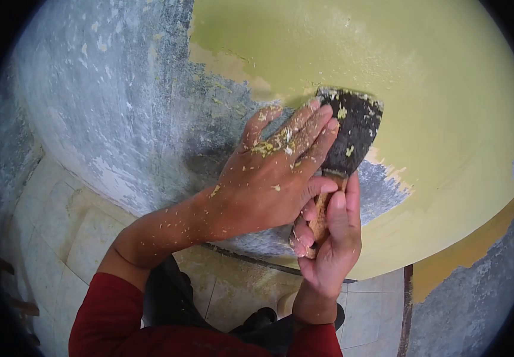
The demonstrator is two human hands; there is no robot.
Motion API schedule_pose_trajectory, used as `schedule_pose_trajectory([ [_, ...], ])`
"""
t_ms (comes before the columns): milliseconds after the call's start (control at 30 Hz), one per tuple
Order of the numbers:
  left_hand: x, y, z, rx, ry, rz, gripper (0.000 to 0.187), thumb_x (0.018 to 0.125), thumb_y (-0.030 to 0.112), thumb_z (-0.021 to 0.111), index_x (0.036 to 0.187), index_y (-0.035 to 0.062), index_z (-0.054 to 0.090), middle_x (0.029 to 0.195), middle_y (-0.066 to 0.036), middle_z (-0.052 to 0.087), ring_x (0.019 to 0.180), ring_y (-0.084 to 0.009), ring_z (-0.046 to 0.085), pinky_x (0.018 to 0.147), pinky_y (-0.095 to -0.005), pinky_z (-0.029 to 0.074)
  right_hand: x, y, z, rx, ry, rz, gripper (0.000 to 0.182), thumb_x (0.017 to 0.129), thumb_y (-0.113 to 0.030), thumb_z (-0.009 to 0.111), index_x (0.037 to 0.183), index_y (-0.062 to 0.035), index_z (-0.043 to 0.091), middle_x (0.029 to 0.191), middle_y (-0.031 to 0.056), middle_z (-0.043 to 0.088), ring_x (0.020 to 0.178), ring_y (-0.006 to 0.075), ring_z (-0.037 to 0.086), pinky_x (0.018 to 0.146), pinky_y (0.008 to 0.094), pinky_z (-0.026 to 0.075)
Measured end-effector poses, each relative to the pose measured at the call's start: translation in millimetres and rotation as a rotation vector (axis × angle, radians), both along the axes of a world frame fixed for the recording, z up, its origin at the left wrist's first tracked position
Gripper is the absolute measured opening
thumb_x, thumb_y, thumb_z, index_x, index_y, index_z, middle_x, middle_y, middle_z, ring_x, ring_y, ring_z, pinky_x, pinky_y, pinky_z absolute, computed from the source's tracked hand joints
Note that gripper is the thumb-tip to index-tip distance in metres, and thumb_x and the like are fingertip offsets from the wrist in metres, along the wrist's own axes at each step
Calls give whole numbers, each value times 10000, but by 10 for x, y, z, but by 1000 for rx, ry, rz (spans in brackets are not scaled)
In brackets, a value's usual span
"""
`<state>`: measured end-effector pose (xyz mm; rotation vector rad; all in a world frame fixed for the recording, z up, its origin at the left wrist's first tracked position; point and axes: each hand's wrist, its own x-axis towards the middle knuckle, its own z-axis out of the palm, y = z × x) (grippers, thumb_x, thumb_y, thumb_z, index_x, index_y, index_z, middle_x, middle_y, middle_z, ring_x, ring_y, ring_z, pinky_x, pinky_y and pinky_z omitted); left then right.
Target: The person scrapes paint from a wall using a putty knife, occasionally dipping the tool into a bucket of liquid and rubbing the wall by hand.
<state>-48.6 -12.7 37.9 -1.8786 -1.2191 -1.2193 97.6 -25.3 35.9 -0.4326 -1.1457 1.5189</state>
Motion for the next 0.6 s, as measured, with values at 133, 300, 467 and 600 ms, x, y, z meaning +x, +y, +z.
schedule_pose_trajectory([
  [133,-5,-45,-309,-5,46,-32,661,918,432,566,1348,-68,517,1423,-226,507,1367,-324,442,1095,-517,267,163,-51,-231,-55,3,59,515,1052,-267,447,1520,-132,281,806,86,545,457,93,447,376,199,384],
  [300,15,-36,-192,-9,59,-6,651,938,424,532,1334,-93,523,1385,-252,530,1344,-361,457,1095,-527,292,194,57,-115,-115,98,190,496,1051,-260,440,1509,-138,293,821,119,551,452,100,452,366,210,391],
  [467,-36,-74,-292,-6,53,-63,673,926,446,548,1319,-100,529,1375,-258,534,1350,-355,449,1090,-529,282,193,-65,-218,-161,60,125,503,1047,-262,453,1506,-134,292,814,96,548,457,101,456,358,208,375],
  [600,-63,-54,-130,-38,-30,-47,674,905,431,601,1359,-58,507,1431,-239,494,1368,-324,453,1105,-513,227,116,172,-215,-101,83,135,521,1034,-230,458,1512,-158,262,897,133,560,466,131,473,347,228,378],
])
